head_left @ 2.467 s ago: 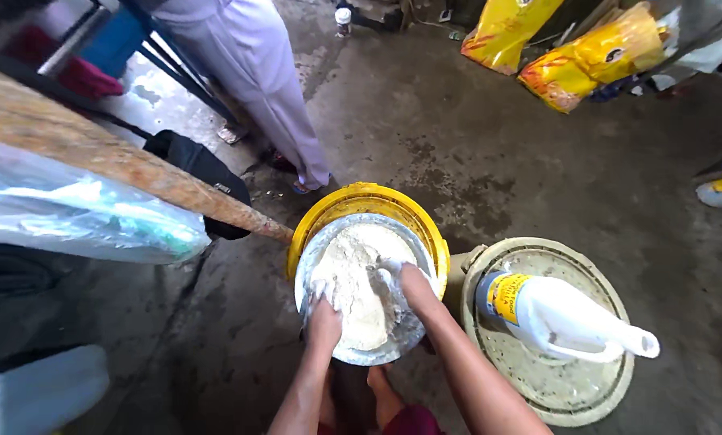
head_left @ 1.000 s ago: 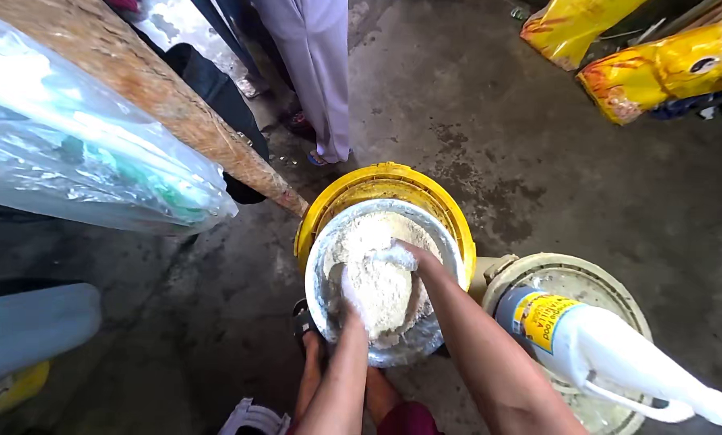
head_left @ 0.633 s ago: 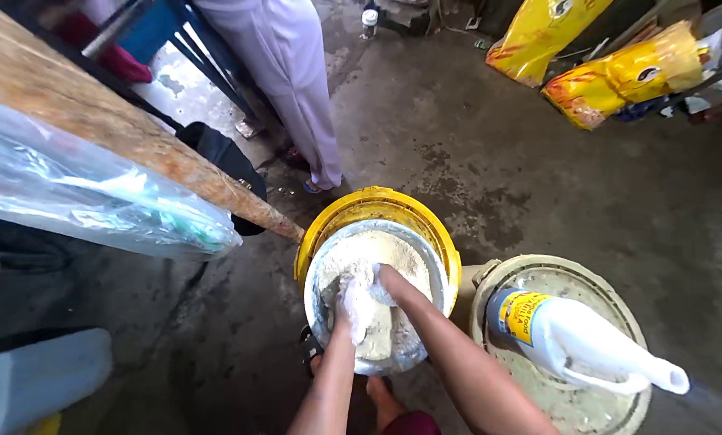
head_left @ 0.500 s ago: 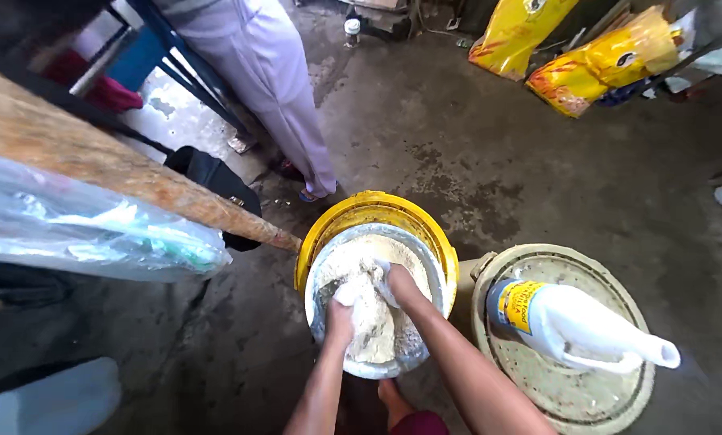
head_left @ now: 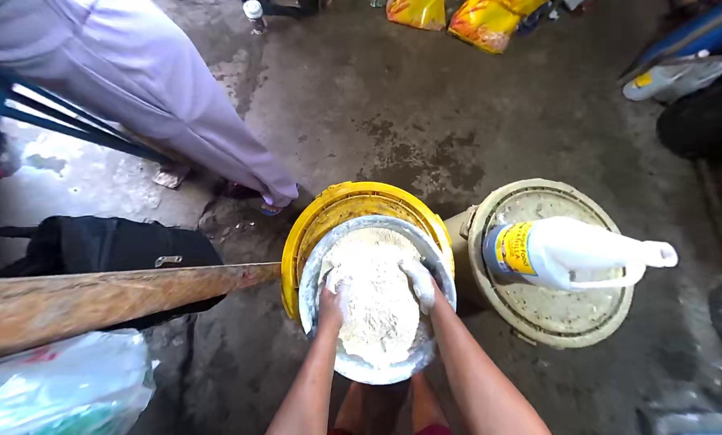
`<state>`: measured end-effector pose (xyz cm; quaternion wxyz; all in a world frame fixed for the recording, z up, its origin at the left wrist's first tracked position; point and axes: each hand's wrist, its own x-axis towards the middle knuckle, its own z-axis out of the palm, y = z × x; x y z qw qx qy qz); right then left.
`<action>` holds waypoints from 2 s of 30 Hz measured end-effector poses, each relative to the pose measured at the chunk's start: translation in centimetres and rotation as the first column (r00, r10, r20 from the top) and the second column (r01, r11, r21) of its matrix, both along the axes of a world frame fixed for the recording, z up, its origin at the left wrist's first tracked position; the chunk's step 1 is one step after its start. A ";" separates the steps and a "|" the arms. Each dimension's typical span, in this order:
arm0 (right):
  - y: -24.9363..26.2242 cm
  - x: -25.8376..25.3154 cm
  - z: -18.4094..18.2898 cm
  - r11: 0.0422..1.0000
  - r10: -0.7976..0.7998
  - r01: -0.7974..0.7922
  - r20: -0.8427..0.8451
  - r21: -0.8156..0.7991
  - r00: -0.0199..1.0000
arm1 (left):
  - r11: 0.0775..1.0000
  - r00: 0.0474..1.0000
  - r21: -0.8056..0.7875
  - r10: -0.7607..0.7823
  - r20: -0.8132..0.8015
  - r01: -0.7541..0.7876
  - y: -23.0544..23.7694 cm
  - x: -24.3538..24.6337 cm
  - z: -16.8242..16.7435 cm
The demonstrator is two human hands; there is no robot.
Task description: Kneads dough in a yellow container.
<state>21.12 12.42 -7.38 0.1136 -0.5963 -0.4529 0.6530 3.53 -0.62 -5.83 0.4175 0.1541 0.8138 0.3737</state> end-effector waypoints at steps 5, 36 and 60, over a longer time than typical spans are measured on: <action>-1.7 -0.5 -2.2 0.993 0.104 -0.105 -0.017 -0.061 0.994 | 0.970 0.924 -0.029 0.238 0.299 -0.241 -1.1 1.8 0.4; -6.9 0.5 0.9 0.937 -0.295 0.288 -0.003 -0.199 0.956 | 0.991 0.998 -0.129 -0.023 0.054 0.030 -2.2 2.6 0.7; -1.4 -2.6 8.5 0.842 0.517 -0.536 0.375 -0.062 0.769 | 0.955 0.954 -0.102 -0.263 0.145 0.279 1.7 0.2 5.6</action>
